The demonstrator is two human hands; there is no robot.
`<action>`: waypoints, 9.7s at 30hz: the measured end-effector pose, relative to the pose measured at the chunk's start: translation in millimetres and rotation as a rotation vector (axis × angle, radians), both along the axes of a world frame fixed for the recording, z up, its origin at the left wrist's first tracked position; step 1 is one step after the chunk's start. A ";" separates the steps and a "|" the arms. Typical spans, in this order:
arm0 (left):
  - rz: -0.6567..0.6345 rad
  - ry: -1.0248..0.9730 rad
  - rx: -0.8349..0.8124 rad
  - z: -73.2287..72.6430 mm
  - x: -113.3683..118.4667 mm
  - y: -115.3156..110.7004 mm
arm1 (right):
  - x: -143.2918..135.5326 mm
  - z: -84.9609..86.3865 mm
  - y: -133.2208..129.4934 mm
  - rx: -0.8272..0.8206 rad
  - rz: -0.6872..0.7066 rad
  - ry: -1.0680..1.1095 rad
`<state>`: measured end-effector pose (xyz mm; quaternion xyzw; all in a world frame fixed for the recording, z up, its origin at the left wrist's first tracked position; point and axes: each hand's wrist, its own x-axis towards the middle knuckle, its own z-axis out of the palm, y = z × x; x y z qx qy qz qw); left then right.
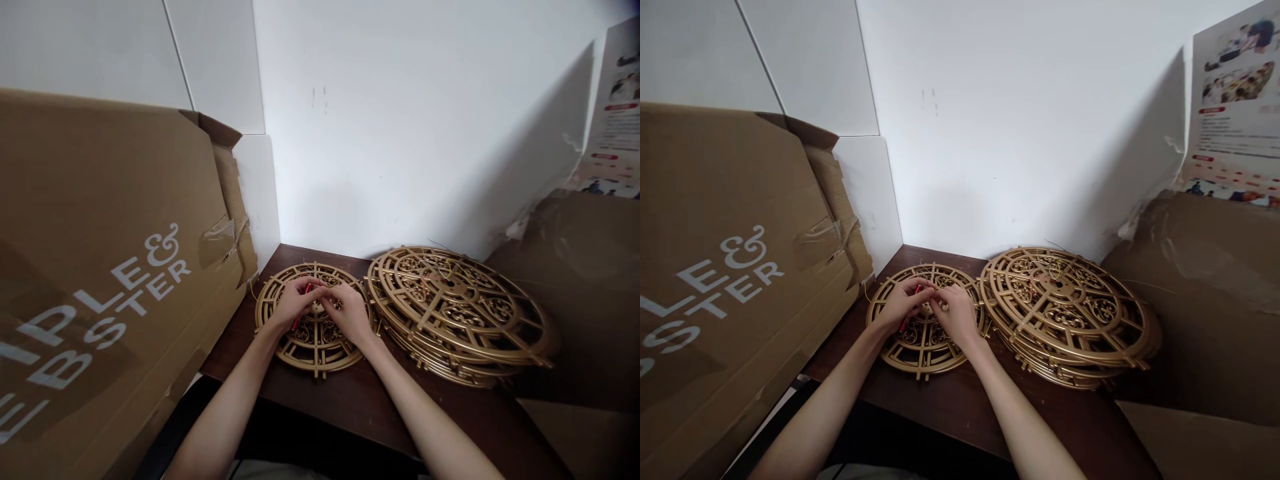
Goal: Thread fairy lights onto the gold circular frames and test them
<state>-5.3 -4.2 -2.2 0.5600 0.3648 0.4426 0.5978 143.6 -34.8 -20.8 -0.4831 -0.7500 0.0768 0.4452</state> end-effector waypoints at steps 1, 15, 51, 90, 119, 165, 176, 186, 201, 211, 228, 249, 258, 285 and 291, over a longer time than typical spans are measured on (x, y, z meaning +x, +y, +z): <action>-0.006 -0.002 -0.002 -0.3 0.4 0.2 | -0.2 -0.5 0.3 0.001 -0.006 -0.001; -0.018 -0.034 -0.038 -0.4 2.0 1.4 | -1.3 0.3 -0.5 -0.001 -0.018 0.031; 0.066 -0.029 0.057 -4.4 1.0 -0.5 | -0.8 -2.4 -0.8 -0.203 0.037 0.418; 0.128 -0.176 -0.064 0.0 -1.5 4.7 | -3.3 -3.0 0.0 -0.220 -0.018 0.600; 0.121 -0.028 0.064 3.1 2.2 1.7 | -3.8 6.1 -3.2 -0.154 -0.056 0.467; 0.083 0.103 0.184 1.1 3.6 1.2 | -2.9 4.6 -4.7 -0.071 -0.079 0.496; 0.072 0.112 0.175 1.0 4.1 0.9 | -3.8 7.0 -5.9 -0.092 -0.032 0.511; 0.084 0.087 0.142 3.1 3.8 0.3 | -1.5 3.8 -2.5 -0.169 -0.007 0.527; 0.073 0.084 0.125 4.8 4.4 -0.6 | -3.6 4.8 -2.9 -0.217 0.002 0.612; 0.084 0.102 0.135 6.7 6.2 -2.7 | -6.5 7.2 -1.9 -0.257 0.051 0.867; 0.058 -0.136 0.103 1.6 3.0 5.0 | -8.9 11.1 -3.4 -0.256 0.052 0.942; 0.098 -0.002 0.137 3.3 5.6 -0.6 | -8.1 10.6 -5.9 -0.264 0.120 0.903; 0.180 0.152 0.343 1.6 1.5 3.3 | -7.1 6.5 -3.4 -0.324 0.085 0.842; -0.054 -0.155 0.171 -0.3 7.2 0.0 | -1.2 16.8 -7.6 -0.207 0.026 0.812; -0.090 -0.129 0.189 -1.3 7.9 -1.2 | -1.3 15.5 -8.3 -0.202 0.002 0.727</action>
